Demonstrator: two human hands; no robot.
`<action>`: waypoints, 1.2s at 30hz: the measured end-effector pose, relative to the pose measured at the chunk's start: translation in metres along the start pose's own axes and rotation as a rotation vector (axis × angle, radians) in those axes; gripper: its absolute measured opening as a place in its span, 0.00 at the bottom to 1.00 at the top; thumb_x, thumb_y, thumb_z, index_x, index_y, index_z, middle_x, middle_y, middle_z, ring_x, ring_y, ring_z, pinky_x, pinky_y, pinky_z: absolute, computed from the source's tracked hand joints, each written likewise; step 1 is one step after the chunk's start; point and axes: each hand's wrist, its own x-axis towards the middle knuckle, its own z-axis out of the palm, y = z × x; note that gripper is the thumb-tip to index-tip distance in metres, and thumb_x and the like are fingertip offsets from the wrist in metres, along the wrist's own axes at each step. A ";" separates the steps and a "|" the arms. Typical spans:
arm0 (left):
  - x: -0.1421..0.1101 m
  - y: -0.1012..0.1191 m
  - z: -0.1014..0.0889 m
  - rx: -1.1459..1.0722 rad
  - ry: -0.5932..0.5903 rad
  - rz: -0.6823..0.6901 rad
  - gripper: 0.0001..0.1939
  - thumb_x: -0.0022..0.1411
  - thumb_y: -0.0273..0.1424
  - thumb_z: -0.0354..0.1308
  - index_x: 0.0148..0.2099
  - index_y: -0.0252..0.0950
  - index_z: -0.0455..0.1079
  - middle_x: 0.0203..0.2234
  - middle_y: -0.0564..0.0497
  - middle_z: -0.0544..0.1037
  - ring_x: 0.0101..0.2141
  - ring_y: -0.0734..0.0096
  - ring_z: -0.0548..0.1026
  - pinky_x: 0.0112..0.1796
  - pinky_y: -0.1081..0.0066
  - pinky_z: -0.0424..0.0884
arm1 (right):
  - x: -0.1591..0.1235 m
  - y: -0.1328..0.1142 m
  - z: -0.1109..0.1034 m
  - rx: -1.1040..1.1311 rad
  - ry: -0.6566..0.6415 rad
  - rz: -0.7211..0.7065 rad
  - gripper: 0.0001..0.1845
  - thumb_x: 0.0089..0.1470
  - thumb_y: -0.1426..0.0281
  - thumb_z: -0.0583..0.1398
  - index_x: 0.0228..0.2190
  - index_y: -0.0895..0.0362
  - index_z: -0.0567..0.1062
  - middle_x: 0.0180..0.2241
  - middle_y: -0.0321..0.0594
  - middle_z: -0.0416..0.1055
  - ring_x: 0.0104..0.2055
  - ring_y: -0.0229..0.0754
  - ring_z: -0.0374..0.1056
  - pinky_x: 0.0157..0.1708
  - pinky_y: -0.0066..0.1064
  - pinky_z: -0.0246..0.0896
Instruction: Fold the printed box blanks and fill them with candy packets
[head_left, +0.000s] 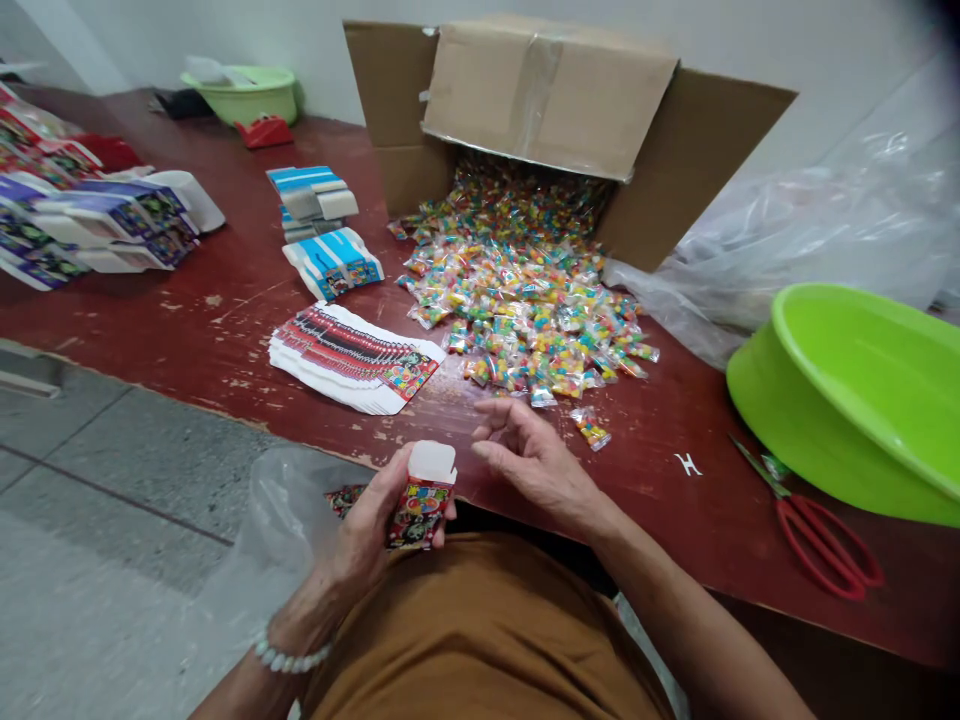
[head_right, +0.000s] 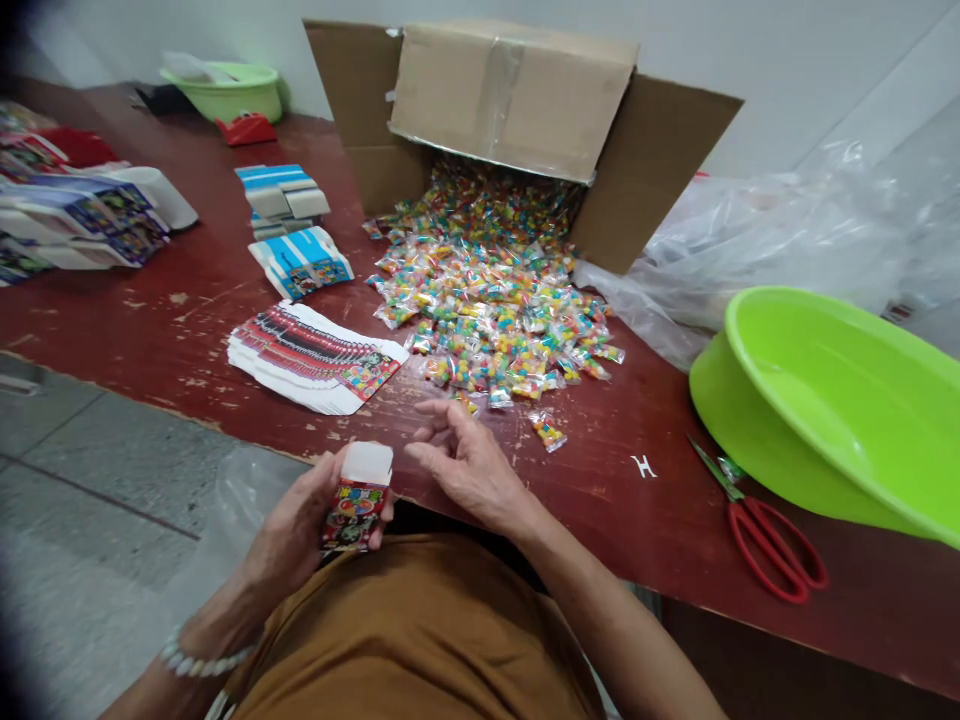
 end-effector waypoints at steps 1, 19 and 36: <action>0.000 -0.001 0.001 -0.032 0.004 -0.002 0.26 0.63 0.53 0.57 0.48 0.35 0.69 0.26 0.47 0.81 0.23 0.65 0.77 0.26 0.69 0.72 | 0.001 0.004 0.003 0.092 -0.047 0.072 0.23 0.54 0.65 0.67 0.50 0.54 0.70 0.38 0.38 0.73 0.33 0.36 0.69 0.34 0.29 0.67; 0.004 0.002 0.008 -0.227 0.046 -0.063 0.37 0.62 0.60 0.53 0.61 0.39 0.59 0.21 0.53 0.78 0.18 0.61 0.78 0.18 0.71 0.70 | 0.001 0.002 0.032 -0.007 -0.155 0.000 0.07 0.57 0.66 0.64 0.30 0.57 0.79 0.24 0.36 0.76 0.25 0.37 0.71 0.29 0.29 0.67; -0.005 -0.007 -0.005 -0.058 0.101 0.063 0.43 0.64 0.63 0.46 0.67 0.35 0.57 0.20 0.52 0.77 0.16 0.68 0.73 0.18 0.73 0.69 | 0.012 0.006 0.048 -0.201 -0.172 -0.279 0.05 0.51 0.76 0.61 0.25 0.58 0.75 0.26 0.36 0.75 0.25 0.33 0.68 0.27 0.24 0.62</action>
